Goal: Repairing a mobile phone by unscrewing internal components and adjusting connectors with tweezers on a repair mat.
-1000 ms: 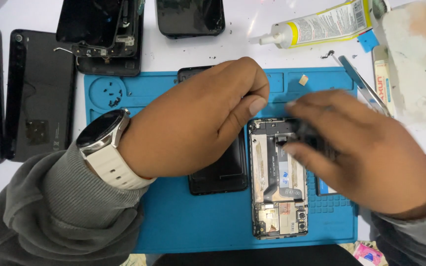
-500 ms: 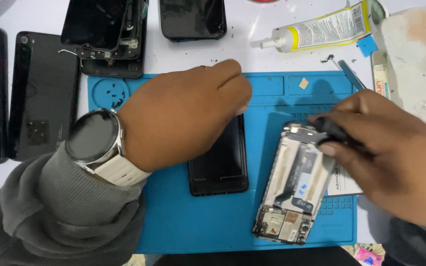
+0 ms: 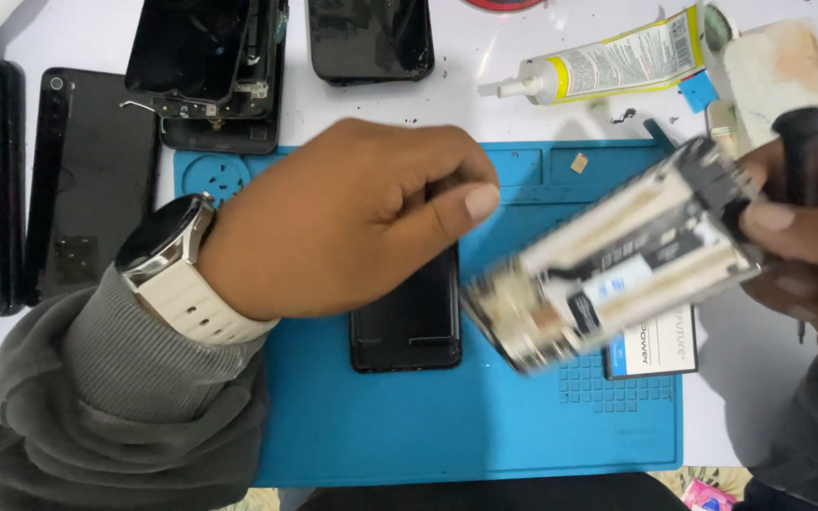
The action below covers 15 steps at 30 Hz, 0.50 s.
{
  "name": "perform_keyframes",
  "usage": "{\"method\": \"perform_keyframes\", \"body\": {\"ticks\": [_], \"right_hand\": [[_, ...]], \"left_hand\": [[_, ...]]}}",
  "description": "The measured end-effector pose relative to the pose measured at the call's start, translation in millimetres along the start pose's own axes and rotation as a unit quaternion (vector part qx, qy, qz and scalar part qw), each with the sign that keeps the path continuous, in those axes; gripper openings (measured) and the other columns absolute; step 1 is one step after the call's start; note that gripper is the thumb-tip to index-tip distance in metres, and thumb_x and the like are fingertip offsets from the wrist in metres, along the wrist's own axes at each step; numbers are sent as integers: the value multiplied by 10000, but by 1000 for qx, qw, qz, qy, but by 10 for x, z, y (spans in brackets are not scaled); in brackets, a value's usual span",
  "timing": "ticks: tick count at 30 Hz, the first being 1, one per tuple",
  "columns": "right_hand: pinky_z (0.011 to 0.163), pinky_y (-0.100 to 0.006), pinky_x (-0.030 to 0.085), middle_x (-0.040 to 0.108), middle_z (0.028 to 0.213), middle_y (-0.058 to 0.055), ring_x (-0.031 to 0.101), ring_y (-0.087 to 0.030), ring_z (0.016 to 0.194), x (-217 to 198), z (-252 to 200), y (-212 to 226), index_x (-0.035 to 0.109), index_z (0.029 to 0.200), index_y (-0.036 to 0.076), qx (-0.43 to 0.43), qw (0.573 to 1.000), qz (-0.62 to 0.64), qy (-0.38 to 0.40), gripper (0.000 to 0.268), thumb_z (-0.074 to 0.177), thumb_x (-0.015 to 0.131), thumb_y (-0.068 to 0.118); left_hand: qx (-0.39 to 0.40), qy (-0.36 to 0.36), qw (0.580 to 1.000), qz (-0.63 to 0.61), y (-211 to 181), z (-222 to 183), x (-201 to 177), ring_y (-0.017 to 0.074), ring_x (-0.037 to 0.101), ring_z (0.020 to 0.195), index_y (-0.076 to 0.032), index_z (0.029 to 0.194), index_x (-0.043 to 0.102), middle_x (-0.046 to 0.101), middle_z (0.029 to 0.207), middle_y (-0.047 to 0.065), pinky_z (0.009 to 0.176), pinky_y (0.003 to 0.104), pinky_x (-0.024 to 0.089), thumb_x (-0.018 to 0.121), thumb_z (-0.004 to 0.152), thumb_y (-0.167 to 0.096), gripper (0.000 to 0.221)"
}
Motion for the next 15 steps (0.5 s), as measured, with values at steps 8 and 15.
{"method": "perform_keyframes", "body": {"ticks": [8,15], "right_hand": [[240,-161,323,687,950,-46,395,-30,430,-22,56,54,489,1080,203,-38,999,29,3,220,906,621,187],[495,-267,435,714,621,-13,609,-127,530,273,-171,202,832,824,64,-47,968,-201,145,199,719,804,230]], "left_hand": [[-137,47,982,-120,59,-6,49,103,661,774,-202,1321,600,674,930,-44,664,300,539,636,959,-229,365],[-212,47,951,-220,79,6,58,106,718,820,-181,1247,521,780,935,-16,569,293,563,503,1030,-231,223]]}}
Point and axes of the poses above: each hand's wrist, its own z-axis towards the middle knuckle, its own x-axis out of the palm, y = z × x, the point moved 6 cm from there along z, towards the middle knuckle
